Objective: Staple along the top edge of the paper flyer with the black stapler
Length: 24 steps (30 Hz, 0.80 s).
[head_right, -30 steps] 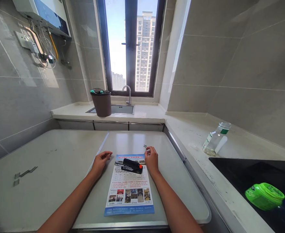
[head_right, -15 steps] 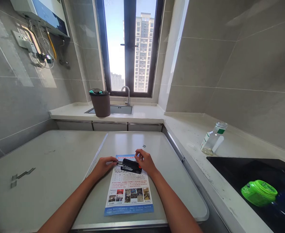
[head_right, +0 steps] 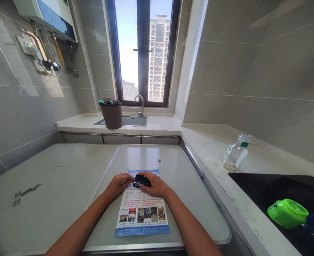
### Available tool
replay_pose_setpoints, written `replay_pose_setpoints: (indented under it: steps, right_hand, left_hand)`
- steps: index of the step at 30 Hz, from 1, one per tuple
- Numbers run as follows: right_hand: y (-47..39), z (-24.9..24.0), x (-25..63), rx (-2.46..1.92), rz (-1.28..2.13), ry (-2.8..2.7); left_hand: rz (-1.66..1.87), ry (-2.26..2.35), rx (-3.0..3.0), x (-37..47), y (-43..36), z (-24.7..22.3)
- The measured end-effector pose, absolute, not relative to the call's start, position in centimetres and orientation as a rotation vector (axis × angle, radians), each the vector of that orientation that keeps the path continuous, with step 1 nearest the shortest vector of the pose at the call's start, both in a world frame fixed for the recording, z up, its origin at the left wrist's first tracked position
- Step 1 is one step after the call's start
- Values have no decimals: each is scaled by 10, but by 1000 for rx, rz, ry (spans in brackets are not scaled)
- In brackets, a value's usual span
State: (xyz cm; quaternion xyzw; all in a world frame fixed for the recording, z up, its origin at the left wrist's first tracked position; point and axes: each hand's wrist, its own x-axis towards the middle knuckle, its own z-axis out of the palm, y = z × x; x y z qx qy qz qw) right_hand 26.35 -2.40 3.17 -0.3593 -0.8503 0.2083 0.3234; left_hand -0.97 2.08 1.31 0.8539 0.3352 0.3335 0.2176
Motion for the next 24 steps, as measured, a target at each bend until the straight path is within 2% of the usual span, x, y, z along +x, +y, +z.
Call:
replay_pose_setpoints:
  steps: [18,24]
  right_hand:
    - [-23,29,263,-1038,634,-2192]
    - [-23,31,264,-900,731,-2012]
  left_hand:
    - [836,847,2287,-31,31,11]
    - [832,861,2196,-36,24,23]
